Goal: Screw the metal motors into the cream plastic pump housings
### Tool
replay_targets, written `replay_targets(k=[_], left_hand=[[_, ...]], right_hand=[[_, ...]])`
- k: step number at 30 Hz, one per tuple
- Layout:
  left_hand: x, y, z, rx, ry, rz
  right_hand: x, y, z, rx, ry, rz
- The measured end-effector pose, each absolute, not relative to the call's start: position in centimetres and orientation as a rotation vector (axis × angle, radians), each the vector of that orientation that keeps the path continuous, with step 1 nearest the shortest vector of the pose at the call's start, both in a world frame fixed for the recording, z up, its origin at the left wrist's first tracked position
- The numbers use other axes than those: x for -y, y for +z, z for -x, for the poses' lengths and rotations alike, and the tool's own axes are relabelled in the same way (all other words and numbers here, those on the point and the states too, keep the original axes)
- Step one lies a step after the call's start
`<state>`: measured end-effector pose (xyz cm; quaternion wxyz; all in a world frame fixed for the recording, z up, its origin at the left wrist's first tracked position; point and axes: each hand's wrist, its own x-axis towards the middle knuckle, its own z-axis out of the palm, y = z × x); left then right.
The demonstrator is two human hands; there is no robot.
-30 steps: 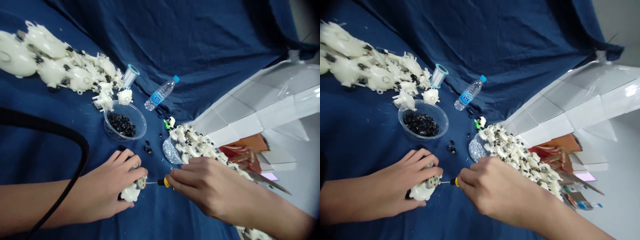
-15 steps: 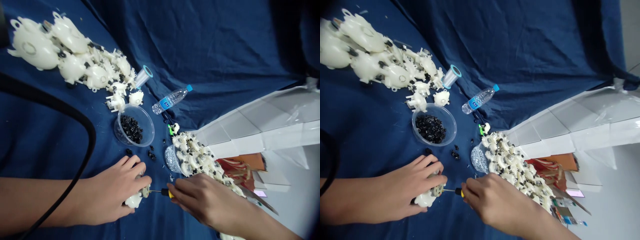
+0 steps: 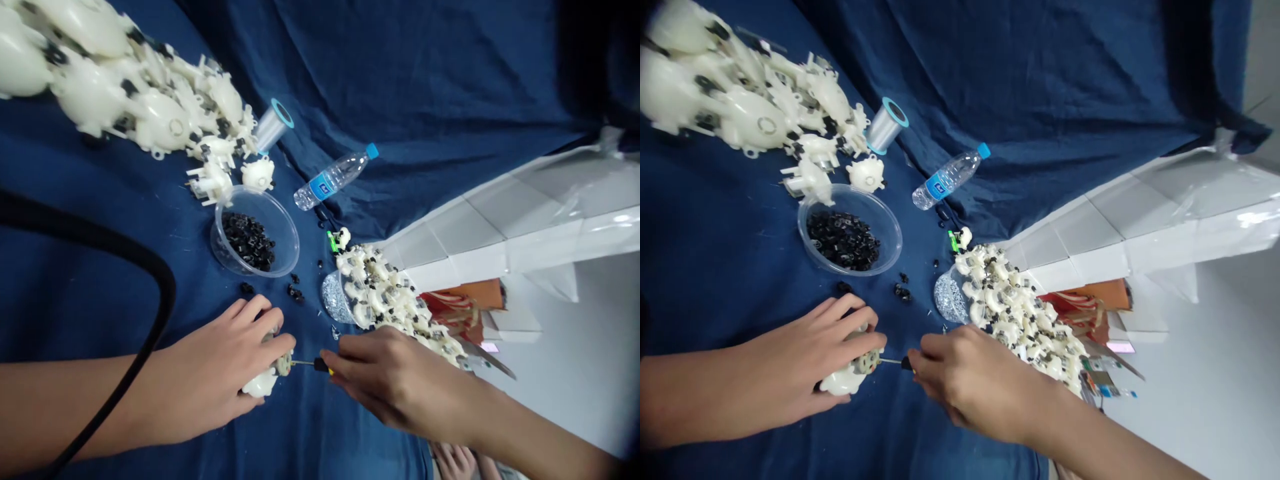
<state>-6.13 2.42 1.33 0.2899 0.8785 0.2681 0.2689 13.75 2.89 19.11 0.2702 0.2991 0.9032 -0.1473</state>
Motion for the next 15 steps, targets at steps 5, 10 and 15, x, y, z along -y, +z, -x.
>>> replay_targets(k=[5,10,15], left_hand=[[-2.1,0.8,5.6,-0.763,0.734,-2.395],[-2.1,-0.2,5.1,-0.731,0.863,-2.395],[-2.7,0.4,5.6,-0.674,0.81,-2.37]], right_hand=[[-3.6,19.0,-11.8,-2.072,-0.71,-1.42],[-5.0,18.6,-10.6,-1.766,-0.739,-1.783],[-5.1,18.7,-10.3,-1.801,-0.674,-1.801]])
